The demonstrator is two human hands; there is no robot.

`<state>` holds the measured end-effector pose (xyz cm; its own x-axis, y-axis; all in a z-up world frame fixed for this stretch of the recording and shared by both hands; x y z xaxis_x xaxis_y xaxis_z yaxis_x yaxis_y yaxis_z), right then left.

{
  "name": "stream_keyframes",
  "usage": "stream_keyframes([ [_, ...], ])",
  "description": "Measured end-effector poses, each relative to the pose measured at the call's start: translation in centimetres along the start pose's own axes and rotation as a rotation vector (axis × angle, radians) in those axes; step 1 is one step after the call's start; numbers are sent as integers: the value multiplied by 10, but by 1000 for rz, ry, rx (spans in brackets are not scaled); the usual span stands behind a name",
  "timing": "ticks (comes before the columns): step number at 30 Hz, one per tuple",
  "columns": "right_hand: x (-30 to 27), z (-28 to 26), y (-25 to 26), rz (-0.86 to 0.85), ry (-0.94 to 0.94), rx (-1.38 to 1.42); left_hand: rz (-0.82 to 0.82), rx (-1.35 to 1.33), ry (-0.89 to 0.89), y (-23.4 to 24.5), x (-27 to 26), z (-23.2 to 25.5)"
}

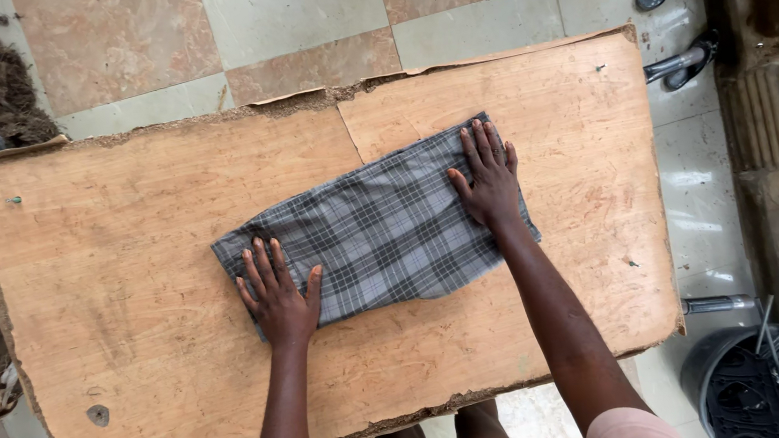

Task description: The person folds a pair of plaid shorts by smoothing them on a board, folding them in half lengthwise, and then rolling or folding them into a compact bundle. The person then places the folded shorts into a suitcase already packed with other clothes.

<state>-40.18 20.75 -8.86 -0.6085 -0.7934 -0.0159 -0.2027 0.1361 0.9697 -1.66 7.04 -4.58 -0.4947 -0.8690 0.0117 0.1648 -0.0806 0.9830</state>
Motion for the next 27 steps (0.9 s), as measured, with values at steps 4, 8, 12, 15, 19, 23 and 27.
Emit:
stream_keyframes([
  [4, -3, 8, 3, -14, -56, 28, -20, 2, -31, 0, 9, -12],
  [8, -35, 18, 4, 111, -86, 83, -36, -3, -128, 4, 33, -31],
  [12, -77, 27, 14, 227, -275, 294, -106, 63, -104, 17, 49, -29],
  [15, -100, 31, 22, 183, -409, 354, -82, 46, -23, 20, 49, 6],
  [19, -105, 28, 19, 157, -459, 392, -12, -92, -170, 3, 30, 94],
  [23, -102, 26, 23, 122, -603, 556, -108, -280, -333, -26, 7, 181],
  [27, -101, 29, 31, 141, -725, 1020, -240, -139, -415, -47, -2, 224],
])
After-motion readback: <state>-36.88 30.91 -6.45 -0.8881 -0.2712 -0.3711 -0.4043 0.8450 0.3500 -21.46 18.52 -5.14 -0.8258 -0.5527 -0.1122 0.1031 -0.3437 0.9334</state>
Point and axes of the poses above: each hand's wrist, its own x-axis towards the middle knuckle, its own y-axis out of the back of the hand, z = x × y, the point moved 1 cm from there along x, towards the middle knuckle, and after that the axes turned 7 degrees about z, right-handed, at the moved point
